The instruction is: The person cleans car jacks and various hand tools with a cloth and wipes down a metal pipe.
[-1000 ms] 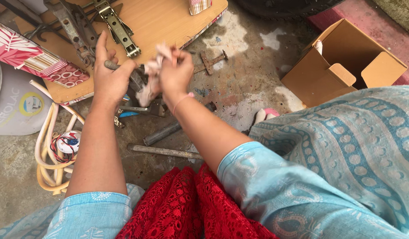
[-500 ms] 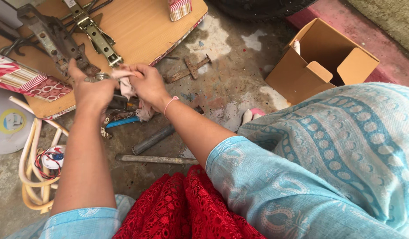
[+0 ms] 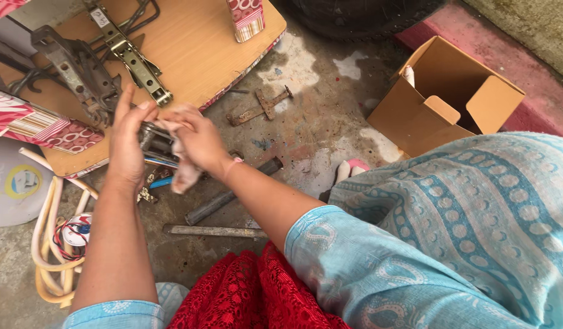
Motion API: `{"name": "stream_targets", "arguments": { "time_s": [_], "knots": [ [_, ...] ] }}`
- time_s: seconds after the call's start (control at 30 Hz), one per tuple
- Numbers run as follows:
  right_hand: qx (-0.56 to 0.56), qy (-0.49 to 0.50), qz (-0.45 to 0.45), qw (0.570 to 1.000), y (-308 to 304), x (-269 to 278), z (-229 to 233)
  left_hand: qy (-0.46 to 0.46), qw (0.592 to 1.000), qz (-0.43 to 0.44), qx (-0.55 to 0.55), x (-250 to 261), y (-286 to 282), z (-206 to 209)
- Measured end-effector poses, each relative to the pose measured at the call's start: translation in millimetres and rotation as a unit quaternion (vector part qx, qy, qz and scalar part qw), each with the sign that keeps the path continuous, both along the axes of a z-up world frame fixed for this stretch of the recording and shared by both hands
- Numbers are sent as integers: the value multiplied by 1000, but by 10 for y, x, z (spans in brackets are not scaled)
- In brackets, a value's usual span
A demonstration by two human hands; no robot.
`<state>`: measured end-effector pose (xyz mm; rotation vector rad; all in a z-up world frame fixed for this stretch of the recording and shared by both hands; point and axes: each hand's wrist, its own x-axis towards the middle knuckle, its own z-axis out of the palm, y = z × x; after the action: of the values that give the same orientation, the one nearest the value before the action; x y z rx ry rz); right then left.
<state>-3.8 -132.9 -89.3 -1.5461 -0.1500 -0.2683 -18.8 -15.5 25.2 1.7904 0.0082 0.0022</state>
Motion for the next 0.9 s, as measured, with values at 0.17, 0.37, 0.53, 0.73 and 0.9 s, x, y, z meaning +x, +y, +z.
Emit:
{"name": "stream_targets", "arguments": {
  "time_s": [0.17, 0.37, 0.53, 0.73, 0.9],
  "knots": [
    [16, 241, 7, 970, -96, -166, -139, -52, 984, 32, 166, -72, -93, 141],
    [129, 258, -124, 949, -18, -328, 197, -51, 913, -29, 403, -26, -260, 282],
    [-3, 159, -121, 980, -175, -524, -295, 143, 937, 3, 320, 41, -374, 398],
    [211, 346, -221, 887, -254, -171, -408, 95, 962, 25, 255, 124, -374, 236],
    [418, 313, -303, 798, -382, 75, -303, 89, 962, 71, 249, 168, -257, 122]
  ]
}}
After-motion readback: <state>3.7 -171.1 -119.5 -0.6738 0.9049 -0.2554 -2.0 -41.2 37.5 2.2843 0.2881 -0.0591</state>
